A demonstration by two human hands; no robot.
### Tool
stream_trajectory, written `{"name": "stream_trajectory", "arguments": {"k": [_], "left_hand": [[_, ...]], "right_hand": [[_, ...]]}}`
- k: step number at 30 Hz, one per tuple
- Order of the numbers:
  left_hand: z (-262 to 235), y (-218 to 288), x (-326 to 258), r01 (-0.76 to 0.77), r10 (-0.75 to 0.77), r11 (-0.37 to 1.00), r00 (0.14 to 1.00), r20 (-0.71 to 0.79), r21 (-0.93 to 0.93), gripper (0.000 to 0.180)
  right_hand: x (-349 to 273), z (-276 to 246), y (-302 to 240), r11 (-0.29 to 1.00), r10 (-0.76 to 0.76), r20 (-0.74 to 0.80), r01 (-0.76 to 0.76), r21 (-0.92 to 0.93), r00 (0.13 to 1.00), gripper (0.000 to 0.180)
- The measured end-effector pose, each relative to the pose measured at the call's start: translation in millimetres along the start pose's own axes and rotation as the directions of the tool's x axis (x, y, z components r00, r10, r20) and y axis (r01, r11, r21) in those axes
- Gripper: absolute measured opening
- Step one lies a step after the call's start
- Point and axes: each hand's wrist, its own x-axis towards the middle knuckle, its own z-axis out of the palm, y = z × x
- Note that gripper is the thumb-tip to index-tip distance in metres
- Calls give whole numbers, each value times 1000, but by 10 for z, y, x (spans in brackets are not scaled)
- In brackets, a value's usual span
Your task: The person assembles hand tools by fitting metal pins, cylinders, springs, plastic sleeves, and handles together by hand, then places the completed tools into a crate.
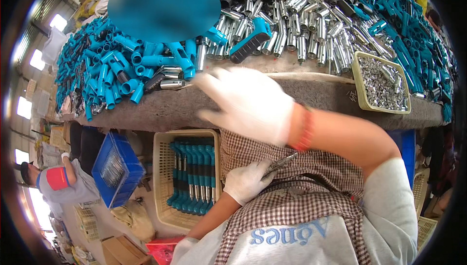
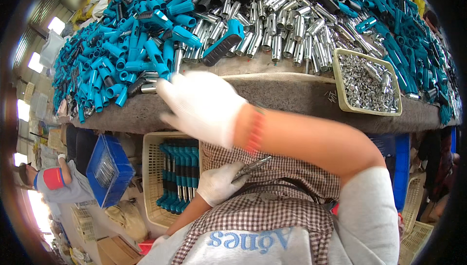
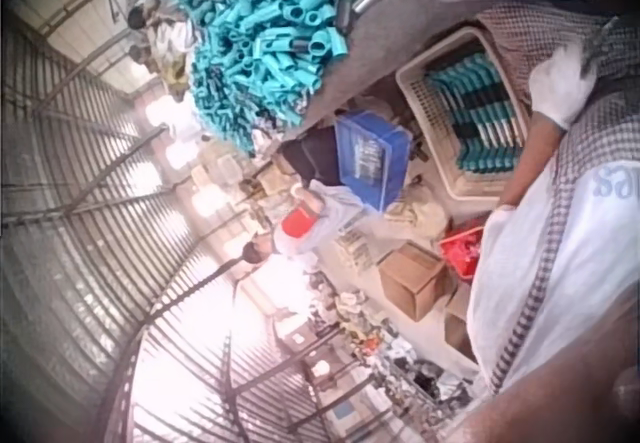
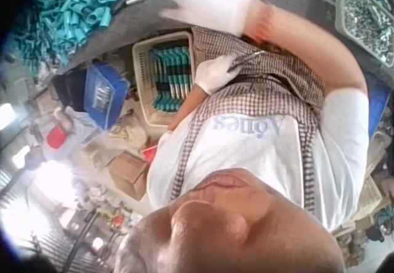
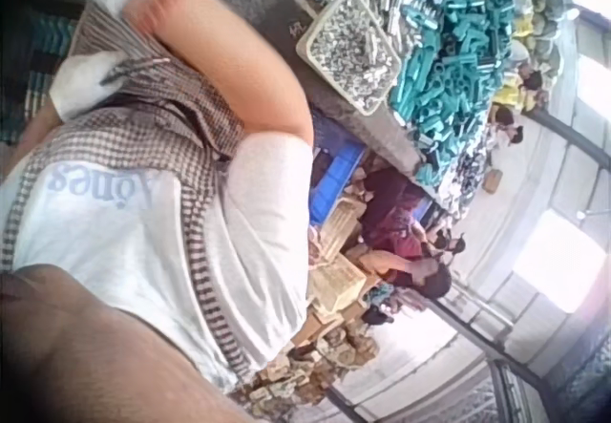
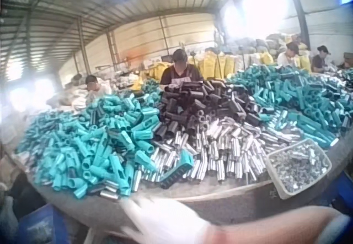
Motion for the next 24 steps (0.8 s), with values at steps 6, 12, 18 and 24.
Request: {"name": "stream_trajectory", "arguments": {"k": [6,12,18,24], "left_hand": [[147,-19,-86,44,-44,999,999,-6,10,34],[131,-95,-29,-10,10,1000,998,-67,8,34],[-169,-52,115,105,-103,994,991,82,-21,36],[-171,68,350,-61,53,995,994,100,83,30]], "right_hand": [[1040,865,433,930,333,111,-306,-203,937,59],[794,601,887,950,310,-23,-311,-20,950,32],[-654,-599,404,813,518,122,-532,237,847,49],[-2204,-1072,240,834,548,106,-531,-151,830,41]]}}
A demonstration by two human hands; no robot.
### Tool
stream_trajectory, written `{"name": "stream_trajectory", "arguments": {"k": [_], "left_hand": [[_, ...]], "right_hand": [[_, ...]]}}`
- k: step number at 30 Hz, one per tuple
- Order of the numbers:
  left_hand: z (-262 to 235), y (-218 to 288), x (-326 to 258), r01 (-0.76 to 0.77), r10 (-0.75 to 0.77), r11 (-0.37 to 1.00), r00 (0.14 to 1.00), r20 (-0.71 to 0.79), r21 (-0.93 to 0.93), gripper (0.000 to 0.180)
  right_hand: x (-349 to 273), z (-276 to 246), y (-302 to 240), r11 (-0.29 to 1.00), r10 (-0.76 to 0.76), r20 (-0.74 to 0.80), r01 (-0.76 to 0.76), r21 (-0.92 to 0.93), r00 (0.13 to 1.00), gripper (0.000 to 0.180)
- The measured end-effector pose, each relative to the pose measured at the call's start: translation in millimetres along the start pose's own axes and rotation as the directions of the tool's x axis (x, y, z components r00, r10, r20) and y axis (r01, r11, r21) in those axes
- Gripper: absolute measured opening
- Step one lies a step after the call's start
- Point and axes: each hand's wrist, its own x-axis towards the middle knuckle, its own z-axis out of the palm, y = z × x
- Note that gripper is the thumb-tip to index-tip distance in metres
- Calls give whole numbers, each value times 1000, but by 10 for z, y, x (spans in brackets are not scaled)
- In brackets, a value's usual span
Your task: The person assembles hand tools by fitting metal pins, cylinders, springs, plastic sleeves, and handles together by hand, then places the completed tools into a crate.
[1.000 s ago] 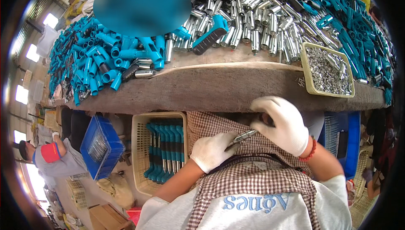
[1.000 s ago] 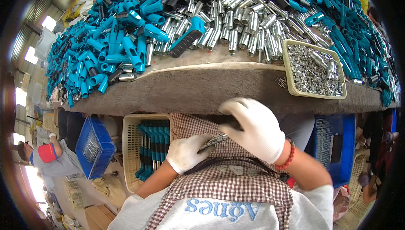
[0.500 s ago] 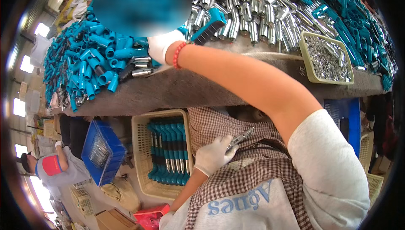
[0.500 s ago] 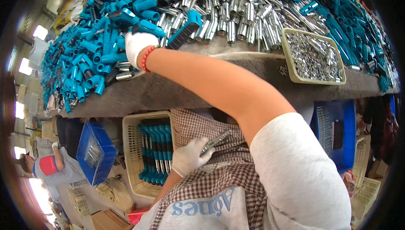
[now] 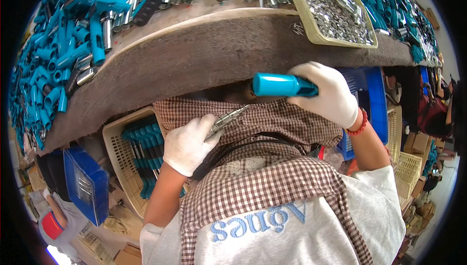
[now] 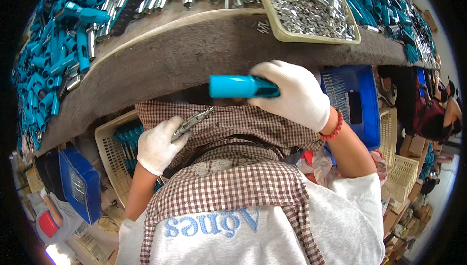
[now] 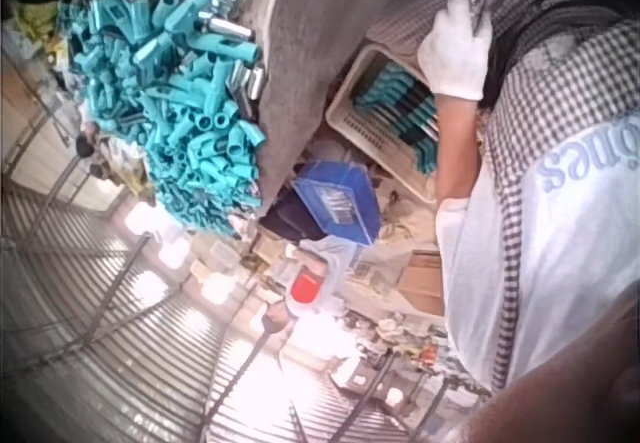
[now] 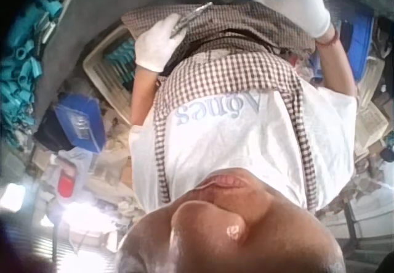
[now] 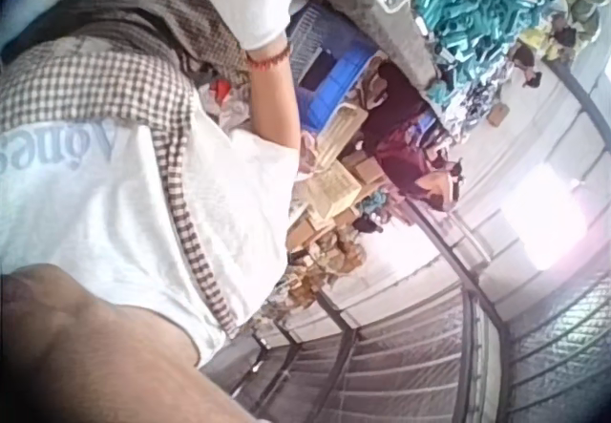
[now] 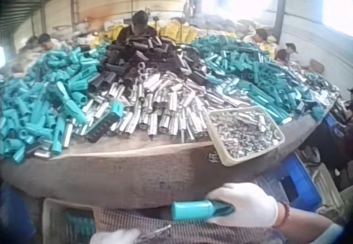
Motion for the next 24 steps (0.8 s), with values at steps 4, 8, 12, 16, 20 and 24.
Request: {"name": "stream_trajectory", "arguments": {"k": [4,8,12,16,20,24], "left_hand": [[-18,121,141,-93,93,994,996,-8,-55,27],[-66,276,254,-205,205,979,979,-13,-7,29],[-158,421,348,-279,279,960,959,39,1,32],[-169,549,433,-294,295,956,954,47,-20,64],[-274,713,498,-274,272,962,960,59,20,81],[-291,689,586,-359,358,927,933,34,111,80]], "right_hand": [[-378,-52,165,985,144,71,-136,-108,987,41],[-414,13,209,996,53,52,-48,-81,997,43],[-341,5,242,996,-71,101,76,-44,992,44],[-285,71,262,978,-207,142,205,31,968,44],[-297,109,244,973,-222,167,229,-26,961,44],[-316,34,218,980,-98,118,74,186,988,40]]}}
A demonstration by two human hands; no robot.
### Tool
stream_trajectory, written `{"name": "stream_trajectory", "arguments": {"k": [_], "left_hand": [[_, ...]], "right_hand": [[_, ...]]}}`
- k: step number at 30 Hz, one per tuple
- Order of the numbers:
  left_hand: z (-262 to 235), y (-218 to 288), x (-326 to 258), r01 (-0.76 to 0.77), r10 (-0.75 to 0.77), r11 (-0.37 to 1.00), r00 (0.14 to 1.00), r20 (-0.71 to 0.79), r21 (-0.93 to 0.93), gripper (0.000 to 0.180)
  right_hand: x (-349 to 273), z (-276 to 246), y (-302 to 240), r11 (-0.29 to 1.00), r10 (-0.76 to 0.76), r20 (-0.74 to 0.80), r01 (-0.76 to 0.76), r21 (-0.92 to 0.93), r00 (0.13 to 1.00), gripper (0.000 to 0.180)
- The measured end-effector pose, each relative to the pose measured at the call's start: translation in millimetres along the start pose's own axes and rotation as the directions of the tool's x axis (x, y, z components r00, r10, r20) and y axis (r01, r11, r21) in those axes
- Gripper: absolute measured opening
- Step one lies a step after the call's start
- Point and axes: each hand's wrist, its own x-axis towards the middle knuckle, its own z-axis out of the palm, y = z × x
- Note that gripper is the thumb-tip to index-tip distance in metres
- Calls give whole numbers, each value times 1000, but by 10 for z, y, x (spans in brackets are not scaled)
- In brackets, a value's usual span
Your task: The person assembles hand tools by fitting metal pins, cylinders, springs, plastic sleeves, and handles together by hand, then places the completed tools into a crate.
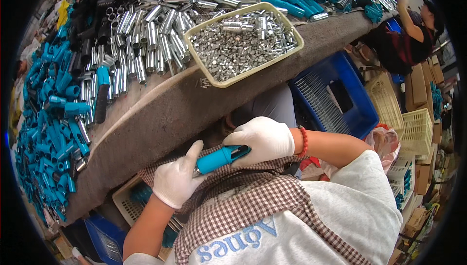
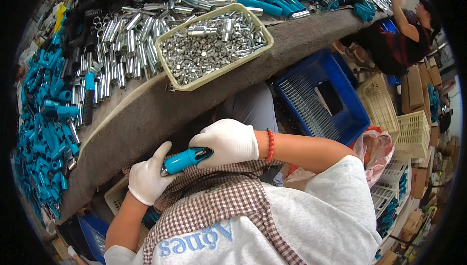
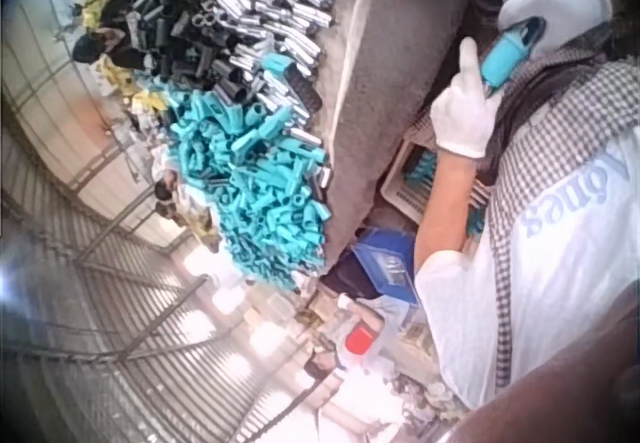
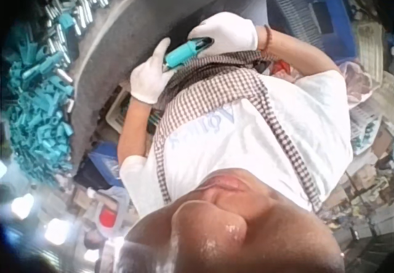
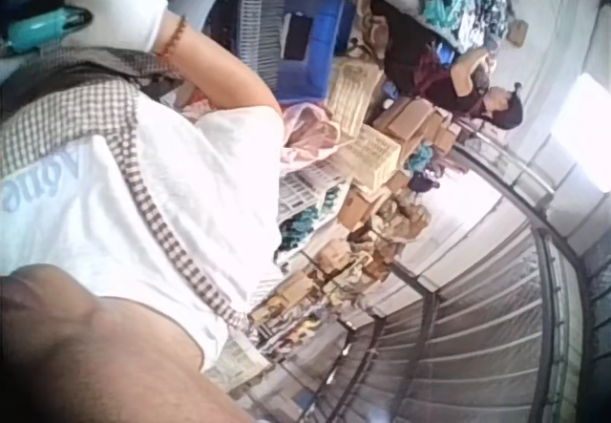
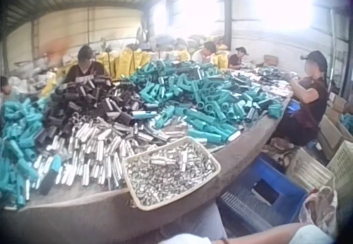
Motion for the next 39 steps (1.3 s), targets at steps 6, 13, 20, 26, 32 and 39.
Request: {"name": "stream_trajectory", "arguments": {"k": [6,13,20,26,32,39], "left_hand": [[-265,78,212,203,-73,909,938,340,-365,84],[-230,-12,235,537,71,495,759,647,-683,89],[-210,332,294,-112,121,989,989,88,-98,59],[-238,308,302,-154,156,988,979,134,-21,44],[-301,316,246,-12,18,997,997,77,-78,39],[-180,244,129,2,1,995,1000,31,-101,41]], "right_hand": [[-22,-139,-13,984,-67,61,77,-161,996,42],[-34,-291,-99,931,-209,172,250,-268,963,40],[-46,-131,-66,960,119,46,-127,249,992,37],[-33,-251,-109,992,88,49,-92,87,995,37],[193,-1164,446,929,-223,-609,-22,-368,761,13],[430,-1728,1169,793,1,-414,-253,-554,910,20]]}}
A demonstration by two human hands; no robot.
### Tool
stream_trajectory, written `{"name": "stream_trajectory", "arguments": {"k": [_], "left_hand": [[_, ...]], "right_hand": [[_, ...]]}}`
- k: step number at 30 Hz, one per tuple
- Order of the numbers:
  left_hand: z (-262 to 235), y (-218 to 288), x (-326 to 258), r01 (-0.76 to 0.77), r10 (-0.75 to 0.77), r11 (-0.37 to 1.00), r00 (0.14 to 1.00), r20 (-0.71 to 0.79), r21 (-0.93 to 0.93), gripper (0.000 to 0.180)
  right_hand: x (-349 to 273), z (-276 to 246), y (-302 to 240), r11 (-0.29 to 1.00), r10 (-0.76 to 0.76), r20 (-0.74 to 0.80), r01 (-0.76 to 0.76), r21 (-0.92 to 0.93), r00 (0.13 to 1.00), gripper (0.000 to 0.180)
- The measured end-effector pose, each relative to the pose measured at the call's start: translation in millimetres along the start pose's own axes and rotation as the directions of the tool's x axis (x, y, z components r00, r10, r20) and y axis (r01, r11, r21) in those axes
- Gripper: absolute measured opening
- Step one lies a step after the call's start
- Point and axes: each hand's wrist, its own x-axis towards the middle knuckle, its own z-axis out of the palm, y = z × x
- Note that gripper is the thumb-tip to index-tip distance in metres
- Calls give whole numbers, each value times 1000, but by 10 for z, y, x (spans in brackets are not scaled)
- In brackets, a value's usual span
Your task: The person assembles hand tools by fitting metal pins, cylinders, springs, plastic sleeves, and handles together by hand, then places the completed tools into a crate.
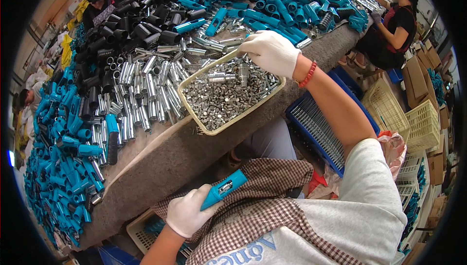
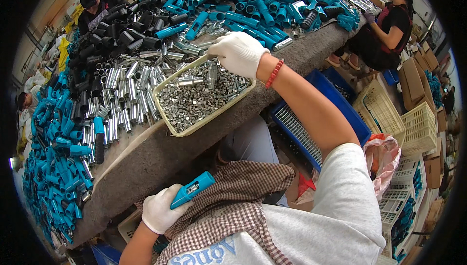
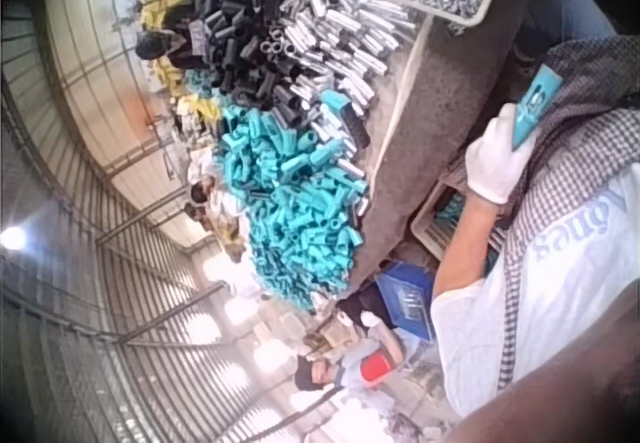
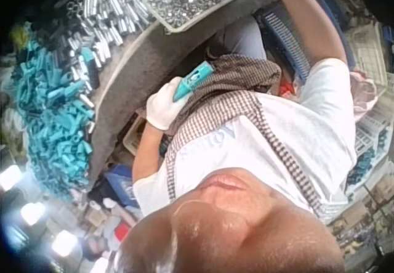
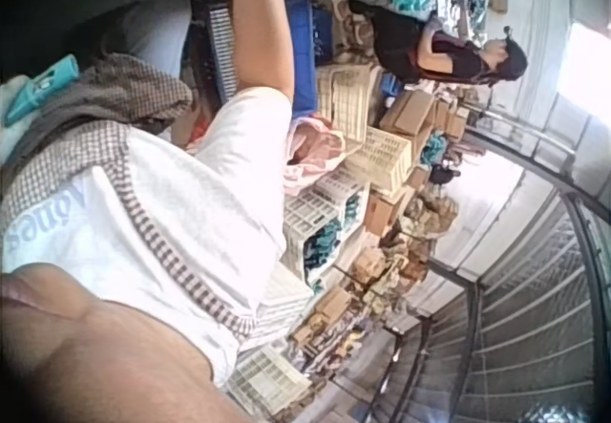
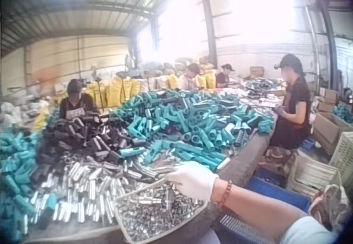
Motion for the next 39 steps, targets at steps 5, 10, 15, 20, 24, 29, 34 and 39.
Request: {"name": "stream_trajectory", "arguments": {"k": [5,10,15,20,24,29,34,39], "left_hand": [[-1,-35,-30,38,-38,999,999,9,2,41],[14,-56,-31,15,-15,1000,1000,-19,-8,40],[7,-58,-52,30,-31,999,999,-24,-11,39],[-15,-23,-34,55,-55,998,998,-1,-41,37],[17,-42,-46,29,-33,998,996,-77,-52,39],[21,-122,-8,-12,9,1000,990,-142,-20,40],[-34,-99,-24,71,-74,996,994,-77,-47,42],[31,-177,-43,-36,40,999,989,-144,29,39]], "right_hand": [[79,3,83,993,-112,198,116,-5,974,26],[162,-99,66,999,-47,318,51,-5,947,26],[166,-124,132,999,-18,326,2,48,945,26],[143,-124,54,1000,-31,337,28,13,941,24],[157,-3,69,996,-73,271,85,-32,960,16],[100,38,120,978,-109,222,144,-152,969,21],[84,7,122,994,-52,265,76,-81,963,23],[63,-60,148,980,-101,256,140,-140,961,22]]}}
